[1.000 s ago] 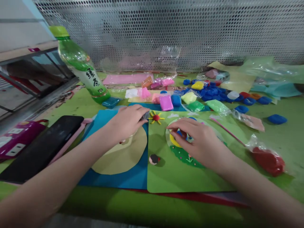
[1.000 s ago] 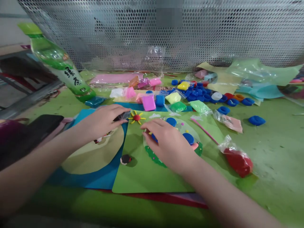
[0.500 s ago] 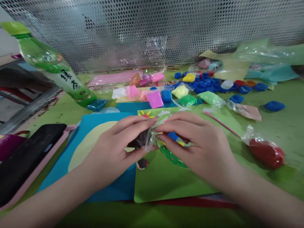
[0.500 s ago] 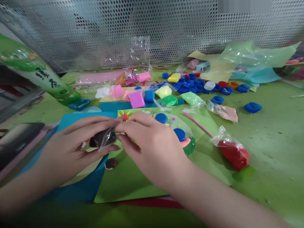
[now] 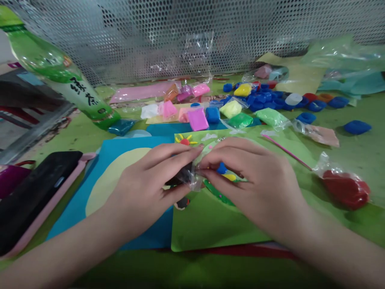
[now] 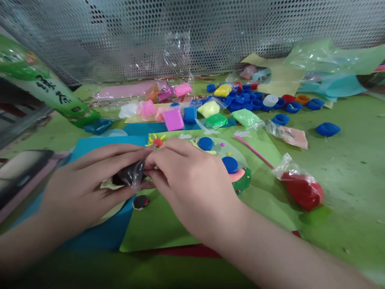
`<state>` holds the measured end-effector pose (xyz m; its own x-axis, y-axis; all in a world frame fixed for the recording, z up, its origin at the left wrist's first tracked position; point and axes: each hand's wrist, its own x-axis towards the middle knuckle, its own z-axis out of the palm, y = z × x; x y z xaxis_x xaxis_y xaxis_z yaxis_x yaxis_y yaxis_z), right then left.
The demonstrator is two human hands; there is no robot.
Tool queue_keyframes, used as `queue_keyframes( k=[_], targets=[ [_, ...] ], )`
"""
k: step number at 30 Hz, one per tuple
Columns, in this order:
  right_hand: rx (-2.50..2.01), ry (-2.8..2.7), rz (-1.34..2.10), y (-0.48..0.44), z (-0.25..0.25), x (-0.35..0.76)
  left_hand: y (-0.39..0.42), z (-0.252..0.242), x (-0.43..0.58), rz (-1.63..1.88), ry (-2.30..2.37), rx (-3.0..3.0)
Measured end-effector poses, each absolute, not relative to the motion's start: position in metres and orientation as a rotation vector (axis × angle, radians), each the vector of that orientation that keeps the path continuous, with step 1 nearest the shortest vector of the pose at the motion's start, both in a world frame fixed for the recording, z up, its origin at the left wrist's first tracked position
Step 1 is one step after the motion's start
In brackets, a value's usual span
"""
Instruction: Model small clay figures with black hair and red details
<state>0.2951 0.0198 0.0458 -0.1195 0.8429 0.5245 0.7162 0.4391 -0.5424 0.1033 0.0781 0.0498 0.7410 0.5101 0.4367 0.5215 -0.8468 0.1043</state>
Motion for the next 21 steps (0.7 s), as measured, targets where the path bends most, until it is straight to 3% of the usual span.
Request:
queue_keyframes(
  k=[9,16,21],
  targets=[
    [-1.191,-1.896,0.274,0.025,0.043,0.292,0.077,0.050,0.106,-0.755,-0.825,-2.871],
    [-1.185,-1.316,1.028,0.033,0.054,0.303,0.094,0.058,0.098,-0.665,-1.019,-2.708],
    [-1.088,-1.071,1.550,0.038,0.043,0.304,0.120,0.050,0.084,-0.326,-1.129,-2.737]
  ],
)
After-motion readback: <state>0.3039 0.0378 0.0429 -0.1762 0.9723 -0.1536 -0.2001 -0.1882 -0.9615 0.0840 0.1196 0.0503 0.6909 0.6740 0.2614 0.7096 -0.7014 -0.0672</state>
